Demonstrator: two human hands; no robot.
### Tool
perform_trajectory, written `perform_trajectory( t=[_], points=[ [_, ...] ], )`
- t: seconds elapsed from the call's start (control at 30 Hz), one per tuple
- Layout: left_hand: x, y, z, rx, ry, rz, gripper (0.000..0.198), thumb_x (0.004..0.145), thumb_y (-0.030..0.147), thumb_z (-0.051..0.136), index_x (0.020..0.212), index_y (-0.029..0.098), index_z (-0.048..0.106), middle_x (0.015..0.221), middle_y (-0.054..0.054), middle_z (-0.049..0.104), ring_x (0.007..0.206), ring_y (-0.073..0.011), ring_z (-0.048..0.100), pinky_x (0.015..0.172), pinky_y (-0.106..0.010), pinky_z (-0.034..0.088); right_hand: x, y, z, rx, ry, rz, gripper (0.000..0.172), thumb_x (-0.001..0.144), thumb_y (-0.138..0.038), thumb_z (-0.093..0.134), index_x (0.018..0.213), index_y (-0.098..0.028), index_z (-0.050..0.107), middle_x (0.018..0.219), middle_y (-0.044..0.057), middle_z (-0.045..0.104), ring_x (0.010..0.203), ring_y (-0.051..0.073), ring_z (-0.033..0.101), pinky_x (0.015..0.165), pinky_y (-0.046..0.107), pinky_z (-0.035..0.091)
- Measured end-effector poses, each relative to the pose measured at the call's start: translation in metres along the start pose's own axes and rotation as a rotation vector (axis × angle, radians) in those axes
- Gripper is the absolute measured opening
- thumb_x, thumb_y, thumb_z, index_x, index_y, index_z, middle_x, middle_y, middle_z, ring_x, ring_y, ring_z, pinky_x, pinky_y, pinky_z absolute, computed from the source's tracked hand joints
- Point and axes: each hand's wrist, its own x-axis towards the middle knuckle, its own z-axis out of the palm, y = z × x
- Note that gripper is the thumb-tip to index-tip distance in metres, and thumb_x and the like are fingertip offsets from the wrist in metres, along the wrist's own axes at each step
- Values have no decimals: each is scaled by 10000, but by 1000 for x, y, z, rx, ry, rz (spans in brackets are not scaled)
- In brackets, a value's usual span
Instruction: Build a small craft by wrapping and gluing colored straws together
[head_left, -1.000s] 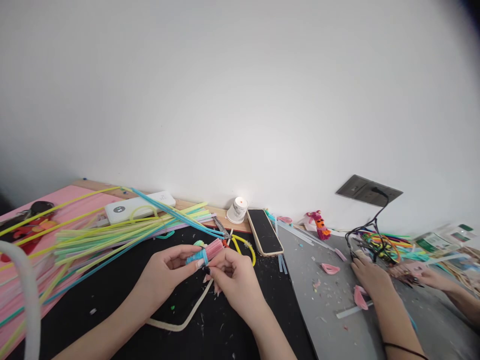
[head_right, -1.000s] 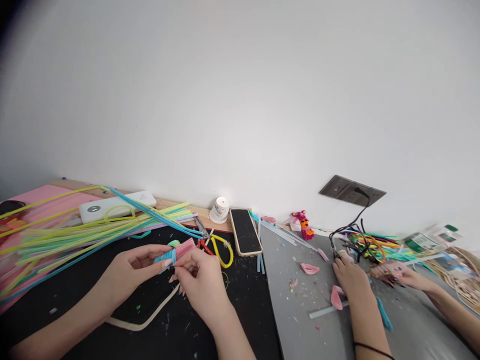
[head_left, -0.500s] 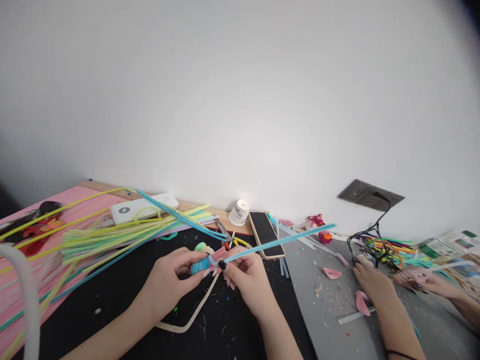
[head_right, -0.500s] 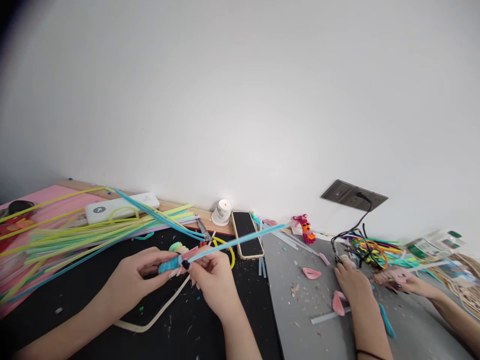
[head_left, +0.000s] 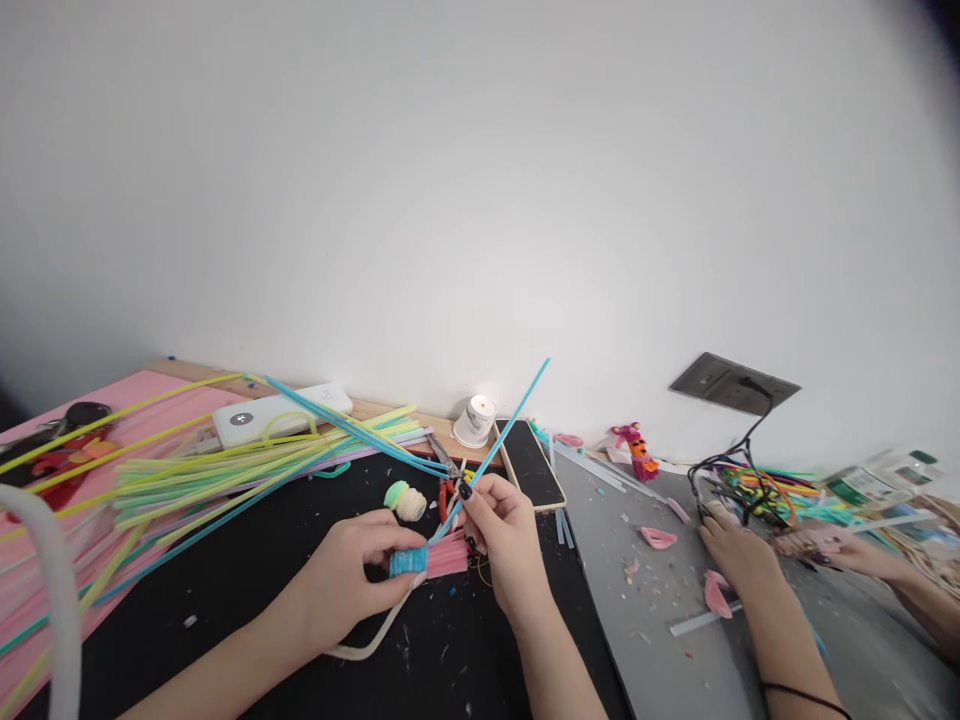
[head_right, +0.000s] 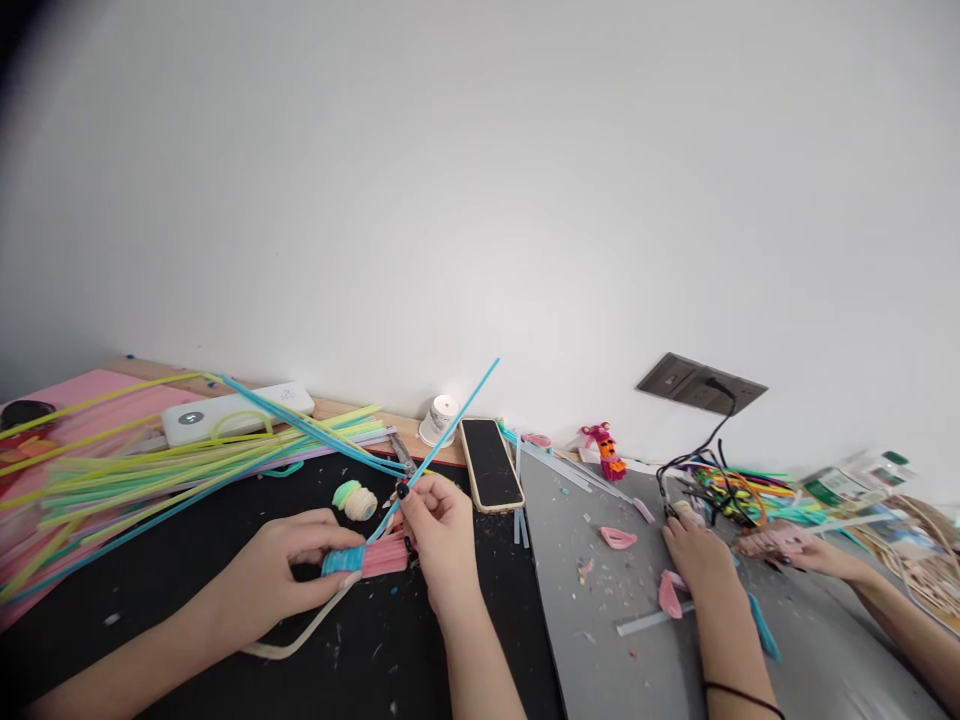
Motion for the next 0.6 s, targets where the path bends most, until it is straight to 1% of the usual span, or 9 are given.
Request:
perform_trajectory(
  t=[0.1,0.27,0.37,0.5,0.6],
  points=[
    [0,-2,3,-34,-16,-3,163,710,204,662,827,221,774,703,12,513,589,-125,548,542,-196,441,3,3,-2,19,29,20,254,759,-357,671,676,-165,528,523,-39,572,409,44,305,418,191,183],
    [-1,1,4,-7,-127,49,200,674,144,629,814,195,761,700,25,491,597,-108,513,550,-187,411,6,8,-2,54,46,56,256,743,-332,664,640,-159,507,500,-47,548,412,32,290,434,190,175],
    [-2,4,3,3,-159,38,199,667,153,640,819,183,765,698,23,487,599,-111,506,553,-197,402,7,11,-1,42,47,77,235,739,-310,655,637,-156,509,496,-44,548,415,32,296,441,189,176],
    [-1,2,3,-102,-158,-27,199,672,166,638,829,161,760,729,20,477,616,-117,538,557,-198,441,7,13,-1,-8,39,94,264,757,-346,651,640,-160,504,488,-58,512,410,35,290,433,190,176],
    [0,-1,2,-139,-117,-86,189,693,191,637,838,163,755,740,16,504,639,-128,566,585,-210,466,7,14,-3,-22,-18,105,327,797,-440,621,658,-168,504,500,-73,462,418,42,273,430,191,192]
  ],
)
